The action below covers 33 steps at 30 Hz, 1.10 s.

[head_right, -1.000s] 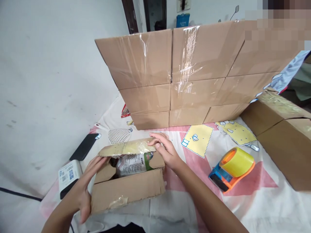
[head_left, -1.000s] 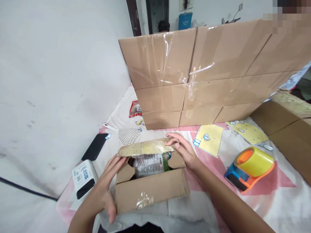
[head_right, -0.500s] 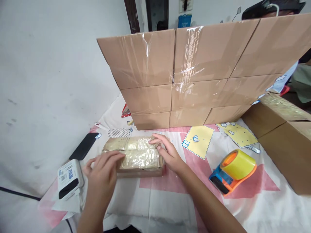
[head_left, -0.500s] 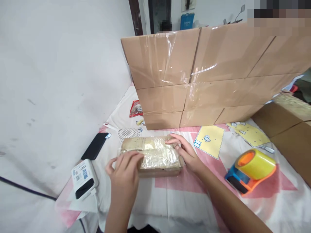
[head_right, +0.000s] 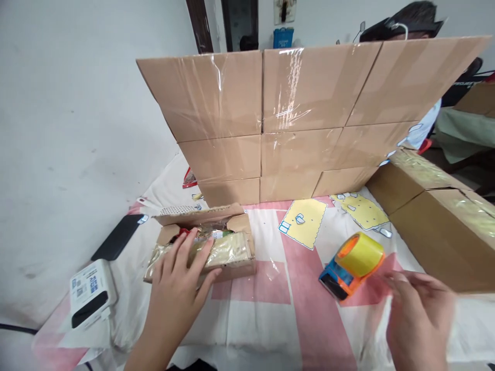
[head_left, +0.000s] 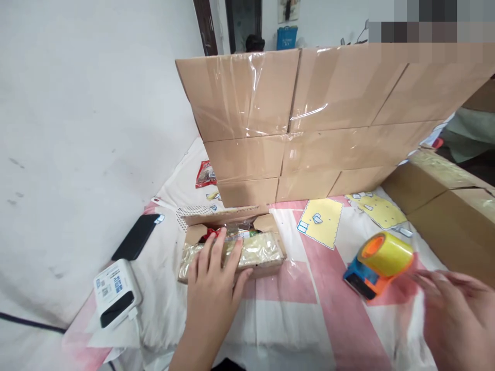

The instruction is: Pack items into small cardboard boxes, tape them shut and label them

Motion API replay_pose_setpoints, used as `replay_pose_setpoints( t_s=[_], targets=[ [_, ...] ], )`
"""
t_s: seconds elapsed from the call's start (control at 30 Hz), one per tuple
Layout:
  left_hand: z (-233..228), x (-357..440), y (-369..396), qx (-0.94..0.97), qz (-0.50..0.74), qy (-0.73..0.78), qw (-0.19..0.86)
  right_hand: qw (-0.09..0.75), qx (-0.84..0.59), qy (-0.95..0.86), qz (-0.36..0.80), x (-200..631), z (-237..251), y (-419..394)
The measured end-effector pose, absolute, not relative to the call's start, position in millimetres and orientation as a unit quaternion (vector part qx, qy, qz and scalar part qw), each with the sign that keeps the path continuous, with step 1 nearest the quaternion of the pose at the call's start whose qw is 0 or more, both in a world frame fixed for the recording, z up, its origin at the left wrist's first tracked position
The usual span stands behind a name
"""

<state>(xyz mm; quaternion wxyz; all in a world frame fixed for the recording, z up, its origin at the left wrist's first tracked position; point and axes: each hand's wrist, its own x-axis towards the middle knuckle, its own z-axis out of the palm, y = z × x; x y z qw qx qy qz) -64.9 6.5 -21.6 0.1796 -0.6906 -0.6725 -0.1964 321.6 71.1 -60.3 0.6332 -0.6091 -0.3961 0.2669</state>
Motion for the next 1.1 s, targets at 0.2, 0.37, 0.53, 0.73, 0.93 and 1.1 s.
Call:
replay_pose_setpoints(
  t_s=[0.2,0.37,0.53,0.73,0.93,1.1],
  targets=[
    [5,-78,28,-0.708,-0.184,-0.659,0.174,0.553,-0.618,-0.408,0.383,304,-78,84],
    [24,-82,36,-0.731,-0.146,-0.654,0.129,0.516,-0.623,-0.45,0.378,296,-83,83],
    [12,-70,25,-0.729,-0.126,-0.665,0.104,0.55,-0.596,-0.441,0.386,301,-88,84],
    [-9,-62,20,-0.731,-0.139,-0.648,0.165,0.556,-0.582,-0.446,0.392,302,-97,86],
    [-10,-63,19,-0.728,-0.141,-0.653,0.154,0.563,-0.549,-0.443,0.431,291,-95,80],
    [7,-41,13,-0.716,-0.217,-0.65,0.132,0.561,-0.552,-0.471,0.399,258,-84,51]
  ],
)
